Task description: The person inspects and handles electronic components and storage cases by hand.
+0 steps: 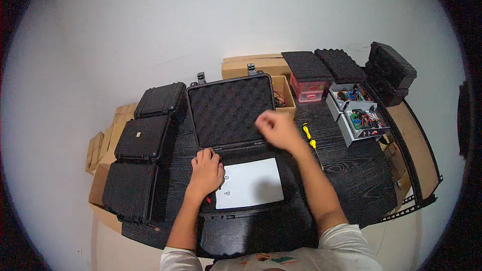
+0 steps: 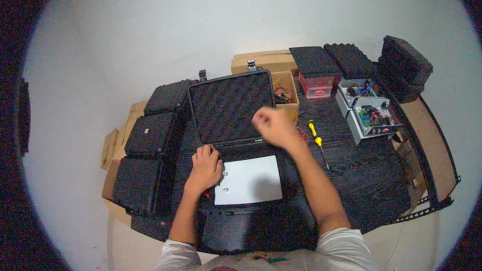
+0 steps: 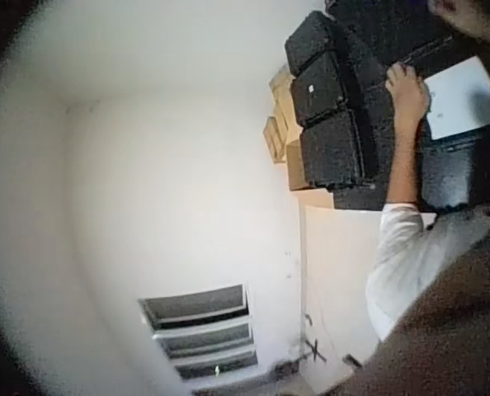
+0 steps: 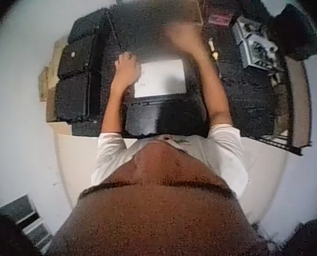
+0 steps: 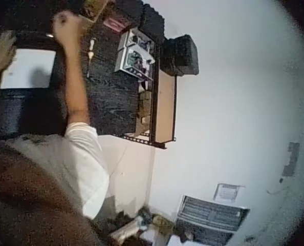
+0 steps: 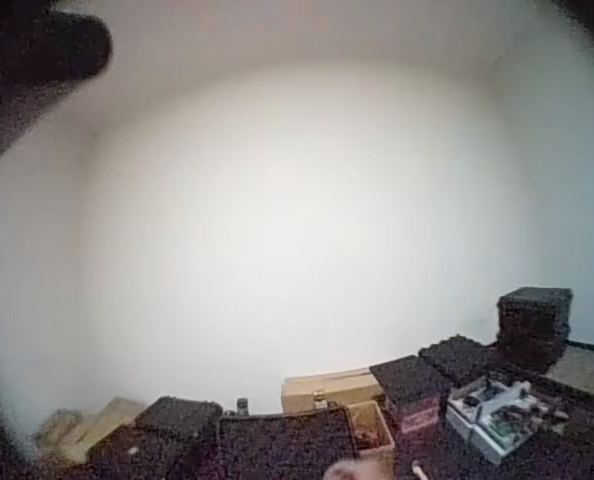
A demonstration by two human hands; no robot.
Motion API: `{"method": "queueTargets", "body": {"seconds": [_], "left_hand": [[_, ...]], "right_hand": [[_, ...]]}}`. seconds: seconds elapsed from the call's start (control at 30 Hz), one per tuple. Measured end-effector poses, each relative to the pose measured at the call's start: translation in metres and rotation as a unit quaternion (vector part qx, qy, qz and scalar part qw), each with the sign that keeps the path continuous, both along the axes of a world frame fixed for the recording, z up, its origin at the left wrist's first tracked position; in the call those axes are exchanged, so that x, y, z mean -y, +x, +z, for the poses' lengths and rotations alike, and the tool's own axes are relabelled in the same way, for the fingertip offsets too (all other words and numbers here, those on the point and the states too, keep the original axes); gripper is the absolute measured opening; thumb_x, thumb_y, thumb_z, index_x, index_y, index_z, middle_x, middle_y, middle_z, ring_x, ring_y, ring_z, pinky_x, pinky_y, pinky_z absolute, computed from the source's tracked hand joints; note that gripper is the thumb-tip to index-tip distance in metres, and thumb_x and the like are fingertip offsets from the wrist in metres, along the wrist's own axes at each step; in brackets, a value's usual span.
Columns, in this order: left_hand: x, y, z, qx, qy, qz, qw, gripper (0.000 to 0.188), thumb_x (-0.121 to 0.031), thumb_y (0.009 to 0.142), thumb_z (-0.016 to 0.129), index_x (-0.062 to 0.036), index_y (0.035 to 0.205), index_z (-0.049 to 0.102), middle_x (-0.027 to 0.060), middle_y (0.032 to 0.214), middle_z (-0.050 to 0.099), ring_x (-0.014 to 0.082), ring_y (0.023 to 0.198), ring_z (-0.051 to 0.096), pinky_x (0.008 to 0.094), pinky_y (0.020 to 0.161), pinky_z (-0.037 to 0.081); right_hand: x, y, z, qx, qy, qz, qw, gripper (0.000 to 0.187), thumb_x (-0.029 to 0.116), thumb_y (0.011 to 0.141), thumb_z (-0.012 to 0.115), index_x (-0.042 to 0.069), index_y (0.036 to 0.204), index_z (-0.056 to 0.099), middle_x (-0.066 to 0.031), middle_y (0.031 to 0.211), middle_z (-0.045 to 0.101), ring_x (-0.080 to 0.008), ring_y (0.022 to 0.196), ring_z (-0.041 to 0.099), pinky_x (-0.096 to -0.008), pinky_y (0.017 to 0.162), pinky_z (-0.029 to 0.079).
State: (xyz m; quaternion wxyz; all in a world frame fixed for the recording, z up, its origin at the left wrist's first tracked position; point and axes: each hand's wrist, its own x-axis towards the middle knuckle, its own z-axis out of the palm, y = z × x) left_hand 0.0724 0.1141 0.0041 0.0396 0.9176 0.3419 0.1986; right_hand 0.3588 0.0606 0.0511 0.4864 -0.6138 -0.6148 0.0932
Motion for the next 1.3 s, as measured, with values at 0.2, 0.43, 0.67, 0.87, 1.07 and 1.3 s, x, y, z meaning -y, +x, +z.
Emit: {"method": "queueTargets", "body": {"seconds": [0.2,0.43,0.67,0.87,1.07,1.3], "left_hand": [[0.004,-0.004,0.000,0.012,-0.004,0.012,1.000,0.035,-0.021,0.091,0.062,-0.0013,0.120,0.061,0.0185,0.126,0.050,0.0360,0.119,0.047,0.0512,0.100,0.036],[0.005,0.008,-0.004,0.030,0.010,0.012,0.999,0.038,-0.022,0.090,0.063,-0.0018,0.122,0.060,0.0192,0.129,0.050,0.0365,0.123,0.046,0.0518,0.102,0.036],[0.004,-0.019,-0.008,0.008,0.010,0.050,0.999,0.038,-0.022,0.087,0.066,-0.0045,0.120,0.061,0.0185,0.129,0.051,0.0359,0.122,0.047,0.0514,0.101,0.036],[0.003,-0.004,-0.007,0.020,0.023,0.025,0.999,0.037,-0.023,0.086,0.067,-0.0055,0.119,0.062,0.0183,0.128,0.051,0.0357,0.121,0.047,0.0509,0.099,0.037],[0.005,-0.003,-0.004,0.016,0.013,0.026,0.999,0.039,-0.024,0.086,0.068,-0.0052,0.119,0.062,0.0186,0.130,0.051,0.0359,0.122,0.047,0.0512,0.101,0.036],[0.005,-0.001,-0.005,0.015,0.011,0.023,1.000,0.039,-0.025,0.087,0.067,-0.0051,0.120,0.062,0.0202,0.131,0.050,0.0372,0.124,0.046,0.0524,0.102,0.036]], "right_hand": [[-0.075,0.097,-0.004,-0.036,0.074,-0.158,0.984,0.018,0.017,0.094,0.064,0.002,0.098,0.073,-0.0154,0.085,0.074,-0.0245,0.076,0.073,-0.0371,0.072,0.057],[-0.201,0.207,-0.130,0.210,-0.203,-0.109,0.950,0.034,0.025,0.082,0.069,-0.001,0.104,0.074,-0.0284,0.111,0.071,-0.0443,0.105,0.070,-0.0510,0.091,0.056],[-0.210,0.146,-0.092,0.343,-0.281,-0.032,0.896,0.032,0.018,0.074,0.075,-0.001,0.100,0.077,-0.0284,0.110,0.071,-0.0425,0.105,0.071,-0.0491,0.092,0.057],[-0.151,0.146,-0.049,0.282,-0.234,-0.077,0.927,0.032,0.025,0.088,0.067,0.001,0.107,0.076,-0.0280,0.112,0.071,-0.0430,0.107,0.069,-0.0500,0.095,0.055],[-0.104,0.137,-0.006,0.185,-0.128,-0.127,0.966,0.033,0.031,0.095,0.064,0.005,0.114,0.074,-0.0246,0.113,0.071,-0.0428,0.105,0.069,-0.0509,0.095,0.053],[-0.072,0.160,0.018,0.104,0.053,-0.193,0.974,0.028,0.027,0.098,0.065,0.006,0.114,0.073,-0.0227,0.097,0.073,-0.0414,0.094,0.071,-0.0472,0.084,0.056]]}}
